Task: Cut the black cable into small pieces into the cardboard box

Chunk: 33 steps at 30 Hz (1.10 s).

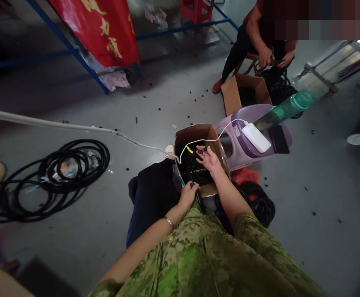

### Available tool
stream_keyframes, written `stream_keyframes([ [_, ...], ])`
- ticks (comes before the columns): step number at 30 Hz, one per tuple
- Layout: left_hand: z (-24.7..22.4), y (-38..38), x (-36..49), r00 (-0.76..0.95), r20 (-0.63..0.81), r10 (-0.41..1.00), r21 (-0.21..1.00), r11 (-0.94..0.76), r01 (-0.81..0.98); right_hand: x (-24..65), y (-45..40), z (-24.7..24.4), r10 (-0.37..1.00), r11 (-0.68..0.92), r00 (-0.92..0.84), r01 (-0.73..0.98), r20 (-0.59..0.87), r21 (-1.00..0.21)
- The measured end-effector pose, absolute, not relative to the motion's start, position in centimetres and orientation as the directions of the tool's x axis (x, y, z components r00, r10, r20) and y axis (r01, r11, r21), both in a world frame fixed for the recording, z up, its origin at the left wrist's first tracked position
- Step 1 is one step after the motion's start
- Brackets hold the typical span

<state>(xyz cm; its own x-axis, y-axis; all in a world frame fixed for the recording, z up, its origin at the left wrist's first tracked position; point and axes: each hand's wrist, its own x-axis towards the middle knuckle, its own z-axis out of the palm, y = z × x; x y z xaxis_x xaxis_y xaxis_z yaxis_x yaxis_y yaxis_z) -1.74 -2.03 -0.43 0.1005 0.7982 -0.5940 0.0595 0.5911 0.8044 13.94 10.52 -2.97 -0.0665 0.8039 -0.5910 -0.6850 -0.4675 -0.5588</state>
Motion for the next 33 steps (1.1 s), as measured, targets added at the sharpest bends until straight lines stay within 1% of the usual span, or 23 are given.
stream_keyframes([
  [6, -0.25, -2.06, -1.86, 0.102, -0.601, 0.793, 0.799, 0.6, 0.044, 13.54, 10.18, -4.08, 0.853, -0.328, -0.012, -0.79, -0.522, -0.518],
  [10, -0.21, -2.06, -1.87, 0.106, -0.6, 0.793, 0.799, 0.599, 0.048, 13.37, 10.35, -4.14, 0.856, -0.281, 0.032, -0.809, -0.517, -0.516],
  [16, -0.27, -2.0, -1.81, 0.107, -0.603, 0.791, 0.798, 0.6, 0.06, 13.23, 10.32, -3.94, 0.831, -0.296, 0.047, -0.806, -0.554, -0.512],
  [22, -0.47, -2.12, -1.93, 0.107, -0.584, 0.805, 0.812, 0.58, 0.066, 13.06, 10.12, -3.88, 0.825, -0.359, -0.015, -0.786, -0.566, -0.504],
  [27, -0.34, -2.16, -1.94, 0.103, -0.578, 0.81, 0.816, 0.575, 0.057, 12.94, 10.15, -3.73, 0.824, -0.359, -0.008, -0.781, -0.567, -0.511],
  [33, -0.26, -2.17, -1.85, 0.094, -0.576, 0.812, 0.817, 0.575, 0.041, 13.08, 9.84, -3.73, 0.82, -0.356, -0.016, -0.798, -0.572, -0.487],
])
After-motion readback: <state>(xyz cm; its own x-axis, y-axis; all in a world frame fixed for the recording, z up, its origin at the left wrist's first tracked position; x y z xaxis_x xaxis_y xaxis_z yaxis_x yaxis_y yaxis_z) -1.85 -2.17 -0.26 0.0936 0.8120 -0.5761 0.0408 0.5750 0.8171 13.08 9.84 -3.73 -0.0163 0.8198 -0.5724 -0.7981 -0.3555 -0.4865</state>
